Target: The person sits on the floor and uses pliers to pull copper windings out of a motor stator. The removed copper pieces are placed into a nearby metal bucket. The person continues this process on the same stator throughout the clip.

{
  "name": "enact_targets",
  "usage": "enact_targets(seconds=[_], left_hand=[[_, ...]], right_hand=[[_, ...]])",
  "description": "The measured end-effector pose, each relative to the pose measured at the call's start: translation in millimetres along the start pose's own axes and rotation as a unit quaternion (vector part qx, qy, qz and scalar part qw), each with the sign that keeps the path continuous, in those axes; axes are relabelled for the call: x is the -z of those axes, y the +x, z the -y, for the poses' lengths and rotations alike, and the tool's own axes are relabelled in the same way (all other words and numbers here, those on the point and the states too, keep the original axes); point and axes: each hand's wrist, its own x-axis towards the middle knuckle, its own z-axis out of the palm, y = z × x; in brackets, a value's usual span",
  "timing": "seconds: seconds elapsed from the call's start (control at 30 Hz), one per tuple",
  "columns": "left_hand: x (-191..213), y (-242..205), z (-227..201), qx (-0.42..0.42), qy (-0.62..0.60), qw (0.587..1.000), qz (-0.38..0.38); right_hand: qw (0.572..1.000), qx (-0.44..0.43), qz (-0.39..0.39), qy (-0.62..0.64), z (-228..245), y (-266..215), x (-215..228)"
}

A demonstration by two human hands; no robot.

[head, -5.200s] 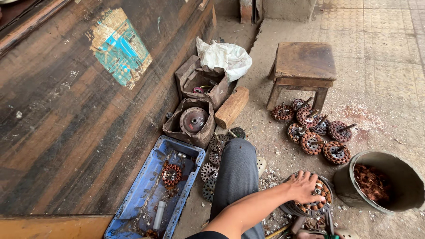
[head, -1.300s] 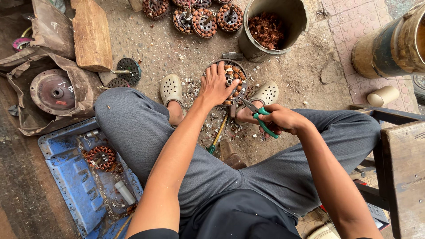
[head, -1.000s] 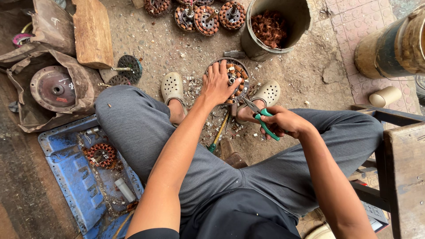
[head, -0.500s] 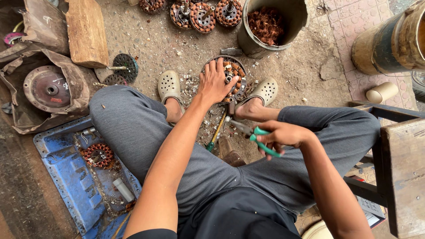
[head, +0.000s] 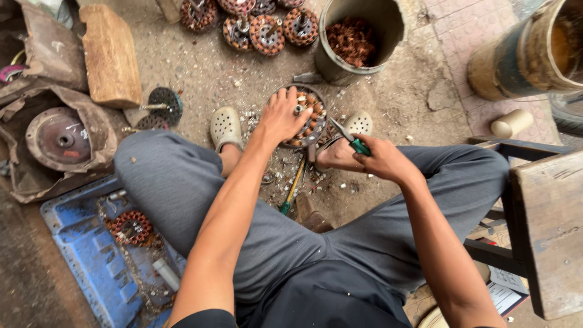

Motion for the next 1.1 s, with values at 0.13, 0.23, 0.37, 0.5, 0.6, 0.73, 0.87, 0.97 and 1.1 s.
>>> enact_targets(seconds=[0.13, 0.23, 0.37, 0.5, 0.6, 0.73, 0.87, 0.97, 1.1], left_hand=[[16.2, 1.8, -1.7, -0.071, 0.055, 0.996, -0.018], [23.3, 4.3, 1.9, -0.171, 0.038, 0.984, -0.038], [28.0, 14.6, -0.1, -0.186, -0.042, 0.981, -0.029], [12.1, 6.1, -3.9, -0.134, 0.077, 0.985, -0.08], [7.1, 1.1, -1.7, -0.096, 0.033, 0.992, -0.073], [4.2, 0.2, 0.2, -0.095, 0.033, 0.992, -0.074], [1.4, 0.2, 0.2, -0.092, 0.019, 0.993, -0.076], [-2.5, 2.1, 1.5, -0.105, 0.022, 0.99, -0.094], [-5.7, -0.2, 5.8, -0.109, 0.0, 0.987, -0.118]], right_hand=[[0.986, -0.114, 0.054, 0.113, -4.6, -4.8, -3.7], [0.979, -0.118, 0.062, 0.157, -11.5, -11.3, -13.9], [0.968, -0.105, 0.062, 0.221, -14.4, -8.4, -21.9], [0.97, -0.102, 0.055, 0.214, -14.4, -9.9, -30.5], [0.976, -0.109, 0.062, 0.178, -13.0, -8.4, -32.4], [0.994, -0.04, 0.037, 0.09, -9.4, -4.8, -30.9], [0.995, -0.068, 0.06, 0.046, 3.5, 2.5, -23.4], [0.994, -0.074, 0.065, -0.046, 7.6, 9.3, -16.8], [0.99, 0.025, 0.058, -0.125, -8.5, 20.3, -18.3]])
